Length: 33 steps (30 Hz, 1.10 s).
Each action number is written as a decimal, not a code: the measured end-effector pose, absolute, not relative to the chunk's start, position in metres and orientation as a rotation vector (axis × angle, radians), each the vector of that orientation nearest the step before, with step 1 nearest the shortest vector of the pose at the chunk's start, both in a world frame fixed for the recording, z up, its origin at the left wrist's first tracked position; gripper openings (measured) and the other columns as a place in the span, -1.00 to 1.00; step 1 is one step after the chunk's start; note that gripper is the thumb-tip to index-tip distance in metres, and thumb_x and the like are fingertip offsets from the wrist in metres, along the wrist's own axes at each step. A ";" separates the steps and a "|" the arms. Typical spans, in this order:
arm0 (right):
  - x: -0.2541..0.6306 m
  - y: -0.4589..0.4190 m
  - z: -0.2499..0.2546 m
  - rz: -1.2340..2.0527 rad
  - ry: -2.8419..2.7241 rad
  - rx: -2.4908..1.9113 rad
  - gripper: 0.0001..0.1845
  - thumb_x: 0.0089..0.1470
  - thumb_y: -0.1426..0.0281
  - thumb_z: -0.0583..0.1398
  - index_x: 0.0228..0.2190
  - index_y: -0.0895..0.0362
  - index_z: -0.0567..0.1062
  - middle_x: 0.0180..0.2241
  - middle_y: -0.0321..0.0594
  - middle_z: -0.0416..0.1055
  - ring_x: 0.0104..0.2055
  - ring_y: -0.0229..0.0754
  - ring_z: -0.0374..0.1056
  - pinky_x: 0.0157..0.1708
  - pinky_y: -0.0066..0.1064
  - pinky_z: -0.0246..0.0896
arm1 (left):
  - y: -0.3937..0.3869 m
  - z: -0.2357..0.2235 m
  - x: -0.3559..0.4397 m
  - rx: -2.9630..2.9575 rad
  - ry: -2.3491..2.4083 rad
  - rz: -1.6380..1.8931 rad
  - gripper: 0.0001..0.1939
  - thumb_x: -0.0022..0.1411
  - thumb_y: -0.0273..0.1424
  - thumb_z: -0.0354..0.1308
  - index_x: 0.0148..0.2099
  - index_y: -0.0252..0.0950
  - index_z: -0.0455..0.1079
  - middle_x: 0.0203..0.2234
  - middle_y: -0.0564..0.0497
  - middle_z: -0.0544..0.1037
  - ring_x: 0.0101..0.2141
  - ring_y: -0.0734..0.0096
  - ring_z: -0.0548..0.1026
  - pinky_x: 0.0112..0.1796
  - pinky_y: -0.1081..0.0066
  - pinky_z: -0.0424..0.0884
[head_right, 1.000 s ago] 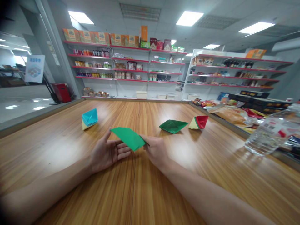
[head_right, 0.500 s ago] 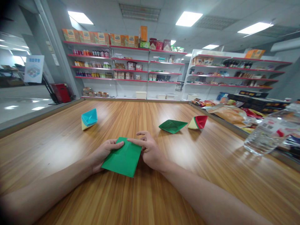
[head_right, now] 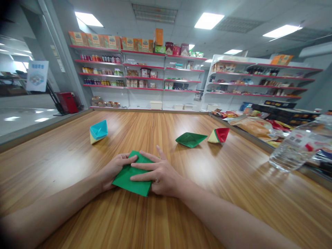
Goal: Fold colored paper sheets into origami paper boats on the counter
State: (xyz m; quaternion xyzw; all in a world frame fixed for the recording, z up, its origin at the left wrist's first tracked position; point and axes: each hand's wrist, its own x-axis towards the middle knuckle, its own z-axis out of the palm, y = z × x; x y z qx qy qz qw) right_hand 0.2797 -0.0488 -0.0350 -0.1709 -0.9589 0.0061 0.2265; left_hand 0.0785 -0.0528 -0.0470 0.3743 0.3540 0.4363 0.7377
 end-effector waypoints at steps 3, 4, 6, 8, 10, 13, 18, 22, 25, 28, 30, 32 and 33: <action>0.281 -0.048 -0.035 0.075 -2.661 -0.485 -0.55 0.00 0.53 0.10 -0.10 -0.11 0.48 0.10 -0.35 0.30 0.29 -0.02 -0.11 0.16 0.16 -0.76 | -0.054 -0.046 0.078 0.788 0.781 0.962 -0.74 0.14 -0.36 0.19 -0.16 -0.44 0.43 -0.39 -0.21 0.57 -0.44 0.19 0.53 -0.40 0.24 0.47; 0.282 -0.047 -0.036 0.102 -2.662 -0.500 -0.53 0.00 0.55 0.10 -0.08 -0.11 0.47 0.11 -0.35 0.29 0.29 -0.02 -0.12 0.15 0.18 -0.75 | -0.054 -0.045 0.078 0.781 0.766 0.964 -0.74 0.13 -0.38 0.19 -0.14 -0.44 0.43 -0.37 -0.22 0.56 -0.43 0.19 0.54 -0.39 0.22 0.47; 0.283 -0.045 -0.038 0.165 -2.652 -0.537 -0.47 -0.02 0.60 0.10 -0.05 -0.12 0.44 0.12 -0.33 0.27 0.29 -0.01 -0.12 0.14 0.23 -0.69 | -0.055 -0.045 0.078 0.794 0.694 0.964 -0.71 0.08 -0.47 0.20 -0.11 -0.43 0.42 -0.32 -0.22 0.56 -0.38 0.17 0.54 -0.34 0.22 0.47; 0.283 -0.043 -0.041 0.234 -2.599 -0.567 -0.46 -0.01 0.61 0.12 -0.04 -0.12 0.42 0.09 -0.30 0.31 0.28 0.00 -0.08 0.14 0.27 -0.60 | -0.055 -0.045 0.078 0.840 0.610 0.961 -0.63 -0.01 -0.59 0.20 -0.08 -0.42 0.41 -0.28 -0.20 0.55 -0.32 0.18 0.54 -0.28 0.27 0.46; 0.283 -0.041 -0.045 0.309 -2.518 -0.586 -0.54 0.02 0.54 0.17 -0.05 -0.11 0.43 0.03 -0.27 0.37 0.25 0.00 0.00 0.14 0.27 -0.47 | -0.055 -0.046 0.077 0.890 0.575 0.957 -0.58 -0.08 -0.67 0.20 -0.09 -0.40 0.41 -0.25 -0.17 0.55 -0.29 0.21 0.53 -0.26 0.34 0.44; 0.281 -0.039 -0.049 0.387 -2.397 -0.602 -0.63 -0.01 0.38 0.28 -0.11 -0.11 0.48 -0.05 -0.25 0.45 0.19 0.00 0.12 0.14 0.24 -0.29 | -0.055 -0.048 0.077 0.937 0.588 0.956 -0.57 -0.11 -0.68 0.21 -0.11 -0.39 0.42 -0.24 -0.16 0.54 -0.28 0.23 0.53 -0.26 0.38 0.43; 0.280 -0.039 -0.049 0.339 -2.285 -0.544 -0.72 -0.07 0.42 0.31 -0.24 -0.06 0.56 0.02 -0.19 0.39 0.18 0.00 0.14 0.11 0.05 0.02 | -0.056 -0.047 0.080 0.962 0.565 0.968 -0.52 -0.09 -0.68 0.20 -0.06 -0.34 0.39 -0.21 -0.14 0.53 -0.29 0.21 0.52 -0.29 0.33 0.44; 0.283 -0.038 -0.049 0.324 -2.197 -0.621 -0.75 -0.02 0.51 0.25 -0.32 -0.08 0.60 0.22 -0.29 0.08 0.26 0.02 -0.05 0.14 0.02 0.00 | -0.057 -0.046 0.080 0.954 0.547 0.973 -0.47 -0.09 -0.68 0.21 0.00 -0.36 0.38 -0.19 -0.18 0.52 -0.26 0.20 0.52 -0.28 0.33 0.44; 0.284 -0.038 -0.051 0.433 -2.125 -0.667 -0.76 0.00 0.50 0.24 -0.34 -0.08 0.60 0.25 -0.31 -0.03 0.23 -0.01 0.01 0.12 -0.04 0.08 | -0.060 -0.044 0.081 0.941 0.541 0.980 -0.30 -0.10 -0.66 0.24 0.14 -0.28 0.27 -0.08 -0.19 0.47 -0.19 0.13 0.51 -0.25 0.31 0.44; 0.283 -0.036 -0.051 0.543 -2.087 -0.666 -0.82 -0.01 0.47 0.27 -0.36 -0.06 0.60 0.20 -0.25 0.04 0.19 -0.03 0.09 0.08 -0.09 0.15 | -0.064 -0.042 0.083 0.948 0.540 1.056 -0.16 -0.10 -0.65 0.28 0.22 -0.08 0.17 0.02 -0.10 0.42 -0.12 0.16 0.48 -0.19 0.31 0.43; 0.282 -0.035 -0.050 0.609 -2.071 -0.665 -0.84 -0.03 0.44 0.29 -0.36 -0.06 0.60 0.10 -0.20 0.20 0.18 -0.04 0.10 0.07 -0.11 0.17 | -0.066 -0.042 0.083 0.994 0.539 1.037 -0.31 -0.03 -0.57 0.29 0.16 -0.10 0.27 0.02 -0.10 0.42 -0.09 0.16 0.47 -0.16 0.27 0.41; 0.281 -0.034 -0.050 0.656 -2.054 -0.687 -0.87 -0.03 0.42 0.30 -0.37 -0.05 0.61 0.00 -0.18 0.31 0.15 -0.06 0.13 0.05 -0.14 0.20 | -0.067 -0.043 0.083 1.069 0.551 0.980 -0.52 0.03 -0.44 0.30 0.05 -0.20 0.41 -0.02 -0.14 0.45 -0.10 0.13 0.46 -0.15 0.23 0.41; 0.281 -0.034 -0.050 0.668 -2.047 -0.706 -0.88 -0.03 0.40 0.30 -0.38 -0.04 0.61 -0.04 -0.17 0.33 0.14 -0.06 0.15 0.04 -0.15 0.21 | -0.067 -0.044 0.082 1.120 0.572 0.960 -0.57 0.02 -0.39 0.31 -0.01 -0.24 0.45 -0.06 -0.14 0.48 -0.12 0.13 0.46 -0.15 0.22 0.40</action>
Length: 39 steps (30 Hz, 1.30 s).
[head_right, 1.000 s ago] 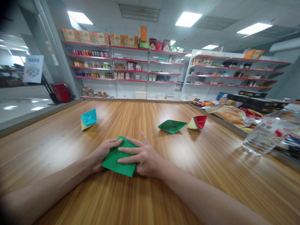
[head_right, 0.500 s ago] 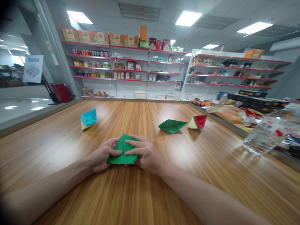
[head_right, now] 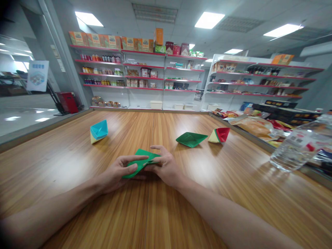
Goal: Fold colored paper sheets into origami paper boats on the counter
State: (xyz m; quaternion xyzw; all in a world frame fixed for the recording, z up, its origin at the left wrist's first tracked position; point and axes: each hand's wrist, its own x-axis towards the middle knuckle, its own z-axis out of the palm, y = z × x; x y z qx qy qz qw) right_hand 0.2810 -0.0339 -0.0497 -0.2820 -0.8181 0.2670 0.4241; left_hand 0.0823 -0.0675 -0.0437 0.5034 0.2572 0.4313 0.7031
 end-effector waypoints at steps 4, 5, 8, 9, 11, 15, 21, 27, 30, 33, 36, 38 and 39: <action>0.280 -0.035 -0.051 0.690 -2.024 -0.757 -0.93 -0.04 0.35 0.31 -0.41 -0.02 0.61 -0.04 -0.18 0.30 0.05 -0.09 0.25 -0.03 -0.22 0.27 | -0.067 -0.045 0.082 1.364 0.778 0.949 -0.61 -0.11 -0.41 0.39 -0.14 -0.28 0.54 -0.25 -0.07 0.55 -0.25 0.26 0.48 -0.17 0.34 0.38; 0.280 -0.035 -0.051 0.687 -2.025 -0.757 -0.93 -0.05 0.35 0.31 -0.41 -0.03 0.61 -0.05 -0.19 0.30 0.03 -0.10 0.26 -0.04 -0.23 0.28 | -0.068 -0.045 0.083 1.382 0.809 0.947 -0.65 -0.09 -0.41 0.38 -0.17 -0.29 0.55 -0.27 -0.07 0.56 -0.27 0.28 0.48 -0.18 0.34 0.39; 0.280 -0.037 -0.050 0.671 -2.027 -0.768 -0.91 -0.08 0.33 0.33 -0.41 -0.03 0.61 -0.09 -0.20 0.32 -0.02 -0.12 0.29 -0.06 -0.24 0.27 | -0.069 -0.044 0.084 1.281 0.756 0.947 -0.73 -0.03 -0.38 0.33 -0.22 -0.34 0.56 -0.25 -0.11 0.54 -0.31 0.28 0.49 -0.22 0.29 0.43; 0.280 -0.037 -0.049 0.678 -2.016 -0.777 -0.91 -0.09 0.32 0.34 -0.42 -0.02 0.61 -0.10 -0.20 0.33 -0.03 -0.12 0.29 -0.09 -0.25 0.28 | -0.069 -0.044 0.084 1.231 0.720 0.953 -0.75 -0.03 -0.39 0.33 -0.24 -0.35 0.56 -0.25 -0.13 0.54 -0.32 0.27 0.50 -0.24 0.28 0.44; 0.280 -0.037 -0.047 0.723 -1.958 -0.807 -0.89 -0.13 0.30 0.35 -0.44 0.01 0.61 -0.12 -0.18 0.33 -0.07 -0.12 0.30 -0.16 -0.29 0.30 | -0.070 -0.042 0.083 1.156 0.660 0.954 -0.78 -0.01 -0.39 0.32 -0.27 -0.38 0.56 -0.27 -0.17 0.55 -0.32 0.25 0.51 -0.27 0.28 0.45; 0.281 -0.034 -0.045 0.889 -1.790 -0.814 -0.83 -0.12 0.27 0.33 -0.42 0.07 0.60 -0.27 -0.19 0.36 -0.26 -0.21 0.34 -0.34 -0.40 0.28 | -0.068 -0.041 0.081 1.085 0.547 0.926 -0.72 0.07 -0.36 0.25 -0.17 -0.40 0.53 -0.23 -0.25 0.55 -0.20 0.08 0.48 -0.27 0.25 0.43; 0.283 -0.032 -0.045 0.980 -1.764 -0.803 -0.84 -0.09 0.27 0.31 -0.51 0.12 0.57 -0.53 -0.30 0.33 -0.48 -0.30 0.26 -0.50 -0.46 0.17 | -0.064 -0.044 0.078 1.220 0.596 1.036 -0.81 -0.01 -0.37 0.30 -0.30 -0.34 0.58 -0.29 -0.13 0.55 -0.17 0.13 0.42 -0.13 0.26 0.31; 0.283 -0.033 -0.048 0.798 -1.869 -0.781 -0.96 -0.08 0.40 0.30 -0.49 0.05 0.60 -0.44 -0.28 0.34 -0.39 -0.27 0.30 -0.42 -0.43 0.22 | -0.062 -0.032 0.071 1.798 0.816 0.935 -0.72 -0.05 -0.31 0.33 -0.22 -0.23 0.56 -0.14 -0.06 0.42 -0.11 0.15 0.37 -0.09 0.32 0.22; 0.283 -0.033 -0.049 0.688 -1.946 -0.774 -0.89 -0.10 0.48 0.29 -0.47 0.02 0.61 -0.43 -0.28 0.34 -0.37 -0.27 0.30 -0.39 -0.43 0.22 | -0.063 -0.031 0.075 1.882 0.937 0.955 -0.73 -0.02 -0.27 0.33 -0.24 -0.24 0.56 -0.19 -0.07 0.41 -0.16 0.20 0.38 -0.12 0.34 0.24; 0.283 -0.034 -0.049 0.749 -1.952 -0.778 -0.94 -0.10 0.43 0.32 -0.47 0.06 0.60 -0.45 -0.29 0.36 -0.40 -0.28 0.31 -0.43 -0.45 0.21 | -0.064 -0.033 0.081 1.837 0.931 1.064 -0.81 0.13 -0.29 0.21 -0.28 -0.26 0.57 -0.24 -0.08 0.43 -0.18 0.23 0.38 -0.13 0.34 0.24; 0.283 -0.034 -0.048 0.917 -1.896 -0.773 -0.88 -0.07 0.32 0.30 -0.47 0.12 0.58 -0.46 -0.27 0.40 -0.44 -0.28 0.32 -0.46 -0.45 0.25 | -0.064 -0.036 0.081 1.793 0.882 1.132 -0.80 0.18 -0.32 0.15 -0.36 -0.28 0.56 -0.28 -0.07 0.46 -0.18 0.24 0.36 -0.11 0.34 0.21; 0.282 -0.035 -0.047 1.032 -1.818 -0.767 -0.79 -0.08 0.30 0.31 -0.35 0.12 0.57 -0.41 -0.25 0.44 -0.44 -0.28 0.35 -0.45 -0.43 0.29 | -0.063 -0.038 0.081 1.769 0.893 1.155 -0.79 0.18 -0.32 0.16 -0.41 -0.30 0.55 -0.32 -0.07 0.46 -0.21 0.27 0.36 -0.15 0.35 0.22; 0.282 -0.036 -0.047 1.082 -1.770 -0.765 -0.68 -0.10 0.30 0.32 -0.24 0.11 0.54 -0.37 -0.25 0.46 -0.43 -0.27 0.37 -0.44 -0.43 0.31 | -0.063 -0.039 0.080 1.758 0.905 1.163 -0.78 0.17 -0.32 0.16 -0.42 -0.31 0.55 -0.34 -0.06 0.45 -0.24 0.28 0.35 -0.17 0.36 0.22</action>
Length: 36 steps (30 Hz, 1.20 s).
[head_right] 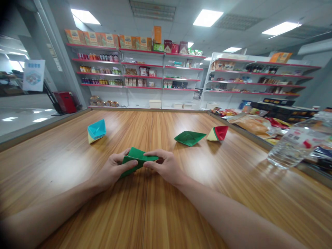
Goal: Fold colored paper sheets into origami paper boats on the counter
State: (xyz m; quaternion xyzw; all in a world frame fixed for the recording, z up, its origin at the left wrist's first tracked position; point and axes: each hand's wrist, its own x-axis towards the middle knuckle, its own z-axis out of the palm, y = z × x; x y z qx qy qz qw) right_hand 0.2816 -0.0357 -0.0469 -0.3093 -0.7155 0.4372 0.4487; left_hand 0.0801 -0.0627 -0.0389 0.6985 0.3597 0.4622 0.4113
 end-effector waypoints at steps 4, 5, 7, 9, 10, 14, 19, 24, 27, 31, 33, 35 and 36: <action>0.280 -0.037 -0.046 1.160 -1.677 -0.750 -0.42 -0.14 0.34 0.34 -0.02 0.05 0.41 -0.32 -0.26 0.46 -0.41 -0.27 0.39 -0.43 -0.42 0.35 | -0.062 -0.040 0.079 1.732 0.915 1.179 -0.77 0.17 -0.31 0.16 -0.42 -0.34 0.53 -0.37 -0.04 0.40 -0.28 0.34 0.34 -0.25 0.41 0.24; 0.280 -0.037 -0.046 1.138 -1.700 -0.739 -0.52 -0.13 0.34 0.33 -0.09 0.07 0.47 -0.32 -0.24 0.47 -0.40 -0.27 0.39 -0.42 -0.42 0.34 | -0.063 -0.040 0.079 1.733 0.909 1.179 -0.77 0.18 -0.31 0.16 -0.41 -0.34 0.53 -0.38 -0.03 0.39 -0.29 0.35 0.35 -0.26 0.42 0.25; 0.280 -0.039 -0.044 1.052 -1.771 -0.715 -0.81 -0.08 0.32 0.30 -0.36 0.14 0.57 -0.35 -0.21 0.47 -0.40 -0.26 0.38 -0.42 -0.42 0.32 | -0.063 -0.039 0.079 1.740 0.899 1.184 -0.77 0.19 -0.32 0.14 -0.39 -0.33 0.53 -0.39 -0.02 0.38 -0.31 0.37 0.35 -0.29 0.44 0.26; 0.280 -0.040 -0.042 0.971 -1.824 -0.707 -0.80 -0.03 0.31 0.27 -0.57 0.18 0.55 -0.42 -0.19 0.47 -0.42 -0.26 0.36 -0.45 -0.44 0.28 | -0.063 -0.039 0.080 1.752 0.908 1.191 -0.77 0.20 -0.31 0.14 -0.39 -0.33 0.54 -0.40 -0.01 0.39 -0.34 0.40 0.36 -0.33 0.46 0.26; 0.280 -0.041 -0.042 0.955 -1.834 -0.712 -0.75 -0.02 0.31 0.26 -0.61 0.19 0.53 -0.46 -0.19 0.47 -0.43 -0.27 0.35 -0.47 -0.45 0.26 | -0.063 -0.039 0.080 1.751 0.918 1.189 -0.76 0.20 -0.30 0.13 -0.38 -0.34 0.54 -0.40 -0.01 0.41 -0.35 0.41 0.37 -0.35 0.46 0.27; 0.278 -0.040 -0.044 1.073 -1.725 -0.757 -0.82 -0.02 0.30 0.26 -0.44 0.19 0.56 -0.52 -0.23 0.47 -0.49 -0.27 0.35 -0.47 -0.43 0.26 | -0.065 -0.040 0.081 1.623 1.004 1.161 -0.72 0.18 -0.24 0.15 -0.34 -0.37 0.54 -0.48 -0.03 0.47 -0.47 0.45 0.38 -0.46 0.48 0.28; 0.276 -0.037 -0.046 1.293 -1.490 -0.763 -0.57 -0.08 0.26 0.30 -0.16 0.21 0.47 -0.49 -0.19 0.51 -0.47 -0.19 0.44 -0.52 -0.39 0.33 | -0.066 -0.038 0.083 1.422 1.039 1.176 -0.66 0.10 -0.18 0.20 -0.30 -0.42 0.52 -0.51 -0.06 0.51 -0.51 0.43 0.41 -0.50 0.48 0.30; 0.277 -0.042 -0.041 1.252 -1.623 -0.839 -0.66 -0.03 0.19 0.26 -0.35 0.24 0.53 -0.53 -0.19 0.48 -0.55 -0.29 0.39 -0.62 -0.53 0.24 | -0.067 -0.037 0.084 1.508 1.088 1.163 -0.67 0.12 -0.21 0.19 -0.34 -0.42 0.53 -0.54 -0.06 0.51 -0.53 0.46 0.37 -0.54 0.52 0.27; 0.277 -0.043 -0.040 1.270 -1.650 -0.881 -0.62 0.03 0.15 0.20 -0.43 0.25 0.53 -0.57 -0.19 0.47 -0.63 -0.35 0.33 -0.69 -0.57 0.16 | -0.068 -0.038 0.085 1.532 1.070 1.139 -0.69 0.13 -0.21 0.17 -0.35 -0.41 0.53 -0.56 -0.03 0.49 -0.54 0.48 0.35 -0.55 0.53 0.25; 0.277 -0.041 -0.042 1.355 -1.594 -0.824 -0.57 0.02 0.11 0.19 -0.50 0.27 0.51 -0.62 -0.17 0.47 -0.65 -0.33 0.33 -0.67 -0.55 0.20 | -0.069 -0.038 0.086 1.533 1.068 1.125 -0.67 0.12 -0.19 0.17 -0.44 -0.40 0.49 -0.65 0.06 0.38 -0.60 0.56 0.24 -0.61 0.56 0.15; 0.277 -0.040 -0.043 1.397 -1.569 -0.797 -0.56 0.02 0.11 0.19 -0.53 0.27 0.50 -0.65 -0.17 0.46 -0.68 -0.33 0.31 -0.68 -0.54 0.19 | -0.070 -0.038 0.086 1.525 1.082 1.130 -0.62 0.13 -0.17 0.16 -0.51 -0.40 0.44 -0.69 0.09 0.31 -0.63 0.59 0.18 -0.63 0.57 0.08; 0.278 -0.040 -0.044 1.423 -1.555 -0.800 -0.56 0.02 0.11 0.19 -0.56 0.27 0.48 -0.69 -0.18 0.43 -0.72 -0.34 0.27 -0.72 -0.55 0.14 | -0.070 -0.038 0.086 1.527 1.077 1.128 -0.59 0.14 -0.15 0.13 -0.54 -0.40 0.40 -0.71 0.11 0.26 -0.65 0.60 0.16 -0.64 0.57 0.06; 0.278 -0.039 -0.045 1.432 -1.549 -0.807 -0.55 0.02 0.10 0.19 -0.58 0.27 0.47 -0.70 -0.19 0.42 -0.73 -0.35 0.25 -0.74 -0.55 0.12 | -0.070 -0.038 0.086 1.537 1.065 1.122 -0.58 0.14 -0.14 0.13 -0.56 -0.40 0.37 -0.71 0.11 0.25 -0.65 0.60 0.15 -0.64 0.57 0.05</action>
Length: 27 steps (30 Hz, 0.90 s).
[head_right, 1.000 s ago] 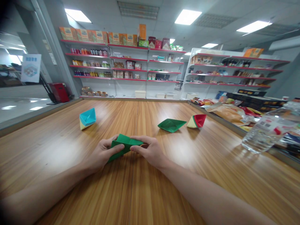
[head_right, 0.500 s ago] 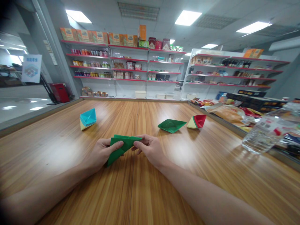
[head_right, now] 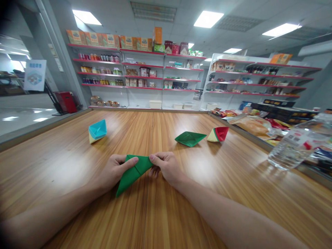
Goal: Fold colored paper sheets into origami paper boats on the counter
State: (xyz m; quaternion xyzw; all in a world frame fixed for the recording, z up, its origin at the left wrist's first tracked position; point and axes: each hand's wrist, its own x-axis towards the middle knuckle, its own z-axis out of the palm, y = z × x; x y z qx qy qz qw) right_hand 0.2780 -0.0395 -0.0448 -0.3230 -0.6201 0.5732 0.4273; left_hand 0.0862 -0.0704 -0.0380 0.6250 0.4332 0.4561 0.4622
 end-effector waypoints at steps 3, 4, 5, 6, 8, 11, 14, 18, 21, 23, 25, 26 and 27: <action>0.276 -0.040 -0.046 1.459 -1.508 -0.814 -0.55 0.00 0.10 0.21 -0.59 0.26 0.45 -0.73 -0.24 0.37 -0.73 -0.34 0.25 -0.75 -0.55 0.08 | -0.070 -0.040 0.088 1.568 1.031 1.114 -0.54 0.15 -0.13 0.10 -0.62 -0.37 0.27 -0.74 0.13 0.21 -0.67 0.62 0.13 -0.65 0.57 0.04; 0.274 -0.040 -0.047 1.480 -1.460 -0.813 -0.58 -0.01 0.11 0.22 -0.57 0.25 0.44 -0.72 -0.26 0.36 -0.72 -0.34 0.26 -0.75 -0.56 0.07 | -0.069 -0.041 0.089 1.565 1.034 1.132 -0.53 0.15 -0.12 0.10 -0.64 -0.37 0.24 -0.75 0.14 0.20 -0.68 0.62 0.13 -0.66 0.57 0.04; 0.272 -0.042 -0.047 1.513 -1.394 -0.808 -0.61 -0.03 0.12 0.24 -0.53 0.24 0.44 -0.69 -0.27 0.37 -0.69 -0.34 0.27 -0.74 -0.57 0.08 | -0.069 -0.042 0.089 1.553 1.050 1.165 -0.52 0.16 -0.12 0.10 -0.64 -0.36 0.24 -0.75 0.14 0.20 -0.69 0.62 0.14 -0.66 0.58 0.05; 0.269 -0.043 -0.047 1.551 -1.324 -0.800 -0.63 -0.04 0.13 0.26 -0.48 0.23 0.44 -0.65 -0.29 0.37 -0.66 -0.35 0.28 -0.72 -0.57 0.10 | -0.068 -0.043 0.090 1.533 1.073 1.212 -0.53 0.16 -0.12 0.09 -0.63 -0.36 0.26 -0.76 0.13 0.22 -0.69 0.62 0.16 -0.67 0.58 0.06; 0.261 -0.048 -0.046 1.626 -1.253 -0.788 -0.62 -0.06 0.13 0.28 -0.44 0.21 0.41 -0.60 -0.30 0.38 -0.61 -0.35 0.31 -0.67 -0.57 0.16 | -0.067 -0.043 0.092 1.493 1.128 1.320 -0.53 0.18 -0.12 0.08 -0.62 -0.37 0.30 -0.76 0.11 0.29 -0.70 0.60 0.21 -0.67 0.58 0.11; 0.254 -0.058 -0.043 1.665 -1.506 -0.867 -0.53 -0.01 0.04 0.20 -0.53 0.25 0.41 -0.64 -0.25 0.39 -0.65 -0.35 0.30 -0.68 -0.58 0.15 | -0.068 -0.043 0.093 1.464 1.171 1.352 -0.48 0.20 -0.11 0.06 -0.66 -0.37 0.30 -0.78 0.06 0.35 -0.73 0.54 0.29 -0.68 0.55 0.19; 0.254 -0.063 -0.041 1.684 -1.686 -0.930 -0.46 0.00 -0.01 0.16 -0.56 0.28 0.43 -0.66 -0.21 0.39 -0.70 -0.33 0.29 -0.75 -0.58 0.10 | -0.069 -0.043 0.093 1.440 1.100 1.262 -0.49 0.19 -0.11 0.06 -0.63 -0.39 0.35 -0.77 -0.01 0.42 -0.72 0.45 0.38 -0.67 0.51 0.27; 0.259 -0.061 -0.041 1.803 -1.624 -0.808 -0.52 -0.02 0.04 0.20 -0.50 0.27 0.44 -0.62 -0.22 0.42 -0.68 -0.30 0.34 -0.73 -0.55 0.18 | -0.067 -0.045 0.091 1.377 0.923 1.137 -0.54 0.18 -0.14 0.08 -0.58 -0.41 0.36 -0.74 -0.04 0.45 -0.71 0.42 0.40 -0.68 0.49 0.29; 0.262 -0.059 -0.042 1.836 -1.598 -0.774 -0.56 -0.03 0.08 0.22 -0.51 0.27 0.42 -0.64 -0.24 0.41 -0.69 -0.32 0.33 -0.73 -0.57 0.18 | -0.066 -0.047 0.090 1.343 0.867 1.086 -0.55 0.19 -0.14 0.06 -0.57 -0.40 0.34 -0.76 -0.01 0.42 -0.77 0.46 0.34 -0.74 0.52 0.21; 0.262 -0.059 -0.041 1.851 -1.588 -0.776 -0.57 -0.02 0.09 0.22 -0.50 0.26 0.42 -0.64 -0.25 0.42 -0.69 -0.33 0.33 -0.73 -0.58 0.18 | -0.066 -0.046 0.091 1.346 0.885 1.115 -0.55 0.19 -0.14 0.06 -0.57 -0.39 0.33 -0.77 0.01 0.41 -0.77 0.48 0.34 -0.74 0.53 0.21; 0.261 -0.059 -0.040 1.872 -1.601 -0.801 -0.57 -0.02 0.09 0.22 -0.50 0.26 0.42 -0.64 -0.26 0.42 -0.70 -0.33 0.33 -0.76 -0.60 0.16 | -0.067 -0.045 0.092 1.358 0.935 1.182 -0.55 0.18 -0.14 0.08 -0.58 -0.39 0.32 -0.77 0.02 0.41 -0.75 0.50 0.34 -0.72 0.55 0.21; 0.261 -0.059 -0.040 1.880 -1.616 -0.821 -0.57 -0.02 0.09 0.22 -0.52 0.26 0.40 -0.65 -0.26 0.42 -0.71 -0.33 0.32 -0.78 -0.61 0.14 | -0.067 -0.044 0.092 1.353 0.961 1.218 -0.55 0.18 -0.13 0.09 -0.58 -0.39 0.33 -0.77 0.03 0.40 -0.74 0.51 0.35 -0.71 0.55 0.22; 0.260 -0.058 -0.039 1.888 -1.634 -0.835 -0.57 -0.03 0.10 0.22 -0.54 0.25 0.39 -0.66 -0.26 0.41 -0.72 -0.33 0.32 -0.80 -0.61 0.13 | -0.068 -0.044 0.092 1.340 0.977 1.244 -0.55 0.17 -0.13 0.10 -0.58 -0.39 0.34 -0.77 0.03 0.40 -0.74 0.51 0.35 -0.70 0.56 0.21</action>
